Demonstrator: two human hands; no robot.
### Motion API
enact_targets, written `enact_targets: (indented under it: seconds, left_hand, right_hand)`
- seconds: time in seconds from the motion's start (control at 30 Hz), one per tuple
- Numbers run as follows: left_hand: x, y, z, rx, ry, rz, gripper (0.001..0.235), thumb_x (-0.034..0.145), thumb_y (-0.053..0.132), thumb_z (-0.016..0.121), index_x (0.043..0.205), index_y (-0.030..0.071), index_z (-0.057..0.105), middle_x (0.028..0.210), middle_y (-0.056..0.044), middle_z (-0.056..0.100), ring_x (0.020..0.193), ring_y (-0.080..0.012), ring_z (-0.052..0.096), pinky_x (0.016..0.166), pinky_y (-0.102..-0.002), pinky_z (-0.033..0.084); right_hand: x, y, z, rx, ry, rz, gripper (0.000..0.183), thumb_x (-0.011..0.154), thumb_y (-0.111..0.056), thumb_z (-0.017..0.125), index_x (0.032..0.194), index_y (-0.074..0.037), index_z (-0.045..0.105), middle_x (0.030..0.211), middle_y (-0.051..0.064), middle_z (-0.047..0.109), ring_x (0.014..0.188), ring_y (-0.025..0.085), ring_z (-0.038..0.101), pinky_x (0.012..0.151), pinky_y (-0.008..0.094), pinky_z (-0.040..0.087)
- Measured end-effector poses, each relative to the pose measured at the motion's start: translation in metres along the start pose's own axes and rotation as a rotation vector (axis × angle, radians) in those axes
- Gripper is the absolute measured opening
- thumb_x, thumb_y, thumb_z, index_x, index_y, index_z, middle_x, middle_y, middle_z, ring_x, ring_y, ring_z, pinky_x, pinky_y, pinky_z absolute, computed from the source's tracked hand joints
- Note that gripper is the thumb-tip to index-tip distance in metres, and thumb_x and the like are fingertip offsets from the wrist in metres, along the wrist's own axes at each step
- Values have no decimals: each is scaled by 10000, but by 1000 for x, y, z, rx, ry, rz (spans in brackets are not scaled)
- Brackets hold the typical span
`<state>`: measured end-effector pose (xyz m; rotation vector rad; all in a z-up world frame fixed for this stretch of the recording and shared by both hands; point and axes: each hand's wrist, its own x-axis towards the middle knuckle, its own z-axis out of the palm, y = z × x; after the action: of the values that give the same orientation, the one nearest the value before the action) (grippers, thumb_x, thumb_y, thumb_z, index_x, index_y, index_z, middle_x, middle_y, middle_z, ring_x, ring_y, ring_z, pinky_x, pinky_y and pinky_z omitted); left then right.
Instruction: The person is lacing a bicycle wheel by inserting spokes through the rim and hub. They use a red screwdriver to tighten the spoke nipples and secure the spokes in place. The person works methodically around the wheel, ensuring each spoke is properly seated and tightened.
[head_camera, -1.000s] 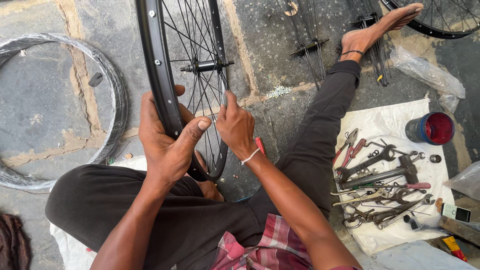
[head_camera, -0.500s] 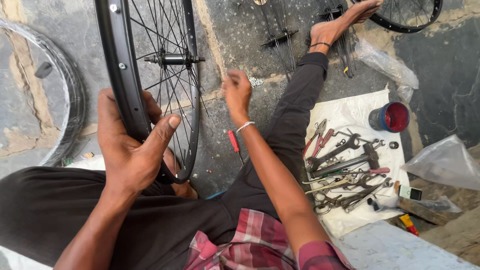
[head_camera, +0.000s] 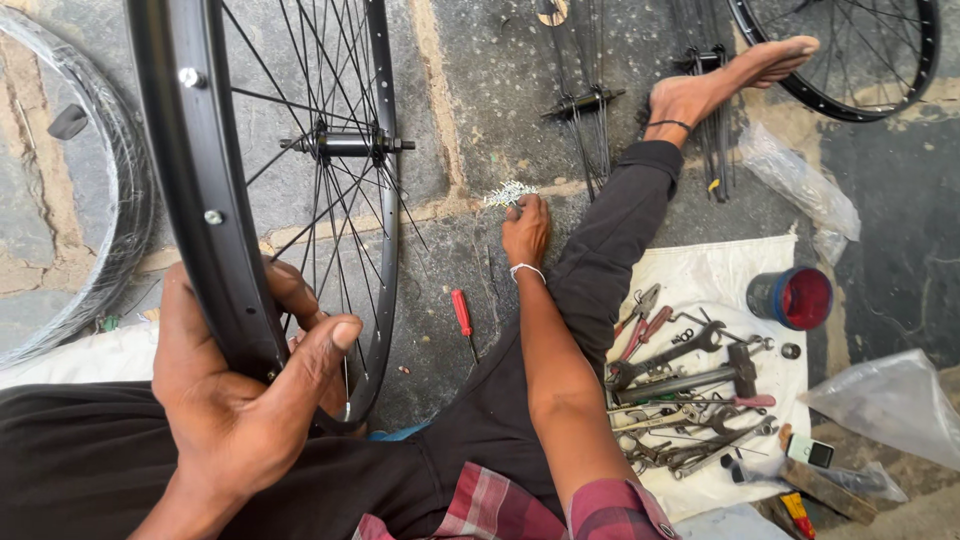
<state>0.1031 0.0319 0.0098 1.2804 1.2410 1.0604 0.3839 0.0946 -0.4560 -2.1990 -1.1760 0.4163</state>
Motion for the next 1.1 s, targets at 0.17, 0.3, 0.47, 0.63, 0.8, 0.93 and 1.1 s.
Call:
enact_targets:
  seconds: [0.17, 0.3, 0.47, 0.63, 0.8, 0.93, 1.1]
  left_hand:
    - [7, 3, 4, -16, 12, 48, 448, 901, -45, 732, 1220, 36, 428, 969, -113, 609, 607, -104, 627, 537, -252, 519]
    - [7, 3, 4, 80, 27, 88, 420, 923, -63, 739, 1228, -8, 456, 1021, -132, 610, 680, -120, 614, 582, -253, 529]
    - [10, 11, -3, -52, -12, -113, 375, 871, -49, 722, 1190, -30, 527, 915, -140, 669, 547, -125, 648, 449, -256, 527]
    - [12, 6, -15, 198, 1, 166, 381, 901, -100, 754, 1203, -67, 524, 1016, -161, 639, 861, -178, 639, 750, -298, 543]
    - [6, -2, -24, 101, 5, 70, 372, 886, -59, 760, 1174, -16, 530, 1007, -107, 653, 760, -129, 643, 655, -254, 529]
    - [4, -6, -26, -41, 30, -97, 373, 865, -27, 765, 1164, 12, 546, 959, -83, 680, 591, -117, 627, 524, -252, 496]
    - [9, -8, -21, 85, 2, 82, 398, 868, -28, 781, 1182, 8, 539, 989, -58, 635, 888, -91, 622, 749, -235, 538]
  right_hand:
    - [4, -12, -7, -122, -44, -29, 129, 918, -108, 670, 1019, -43, 621, 1066, 175, 634, 1020, 371, 619, 892, 481, 493]
    - [5, -9, -4, -202, -107, -78, 130, 958, -102, 628, 1005, 12, 585, 1050, 216, 614, 996, 373, 615, 885, 480, 495]
    - [0, -1, -6, -138, -85, -74, 157, 910, -106, 656, 984, 14, 585, 1002, 218, 631, 970, 387, 613, 878, 495, 485]
    - [-2, -3, -9, 51, -26, -32, 169, 850, -82, 659, 986, 2, 602, 970, 214, 653, 923, 387, 633, 851, 487, 493]
    - [1, -2, -2, -10, -14, -51, 150, 903, -129, 682, 939, 7, 631, 975, 224, 668, 950, 418, 630, 859, 506, 488]
    - [12, 3, 1, -225, -108, -149, 207, 926, -140, 664, 1001, 51, 634, 1013, 270, 667, 983, 434, 643, 893, 512, 506]
    - [17, 6, -7, -292, -246, -151, 308, 913, -220, 692, 967, 79, 645, 991, 300, 682, 959, 446, 666, 873, 518, 532]
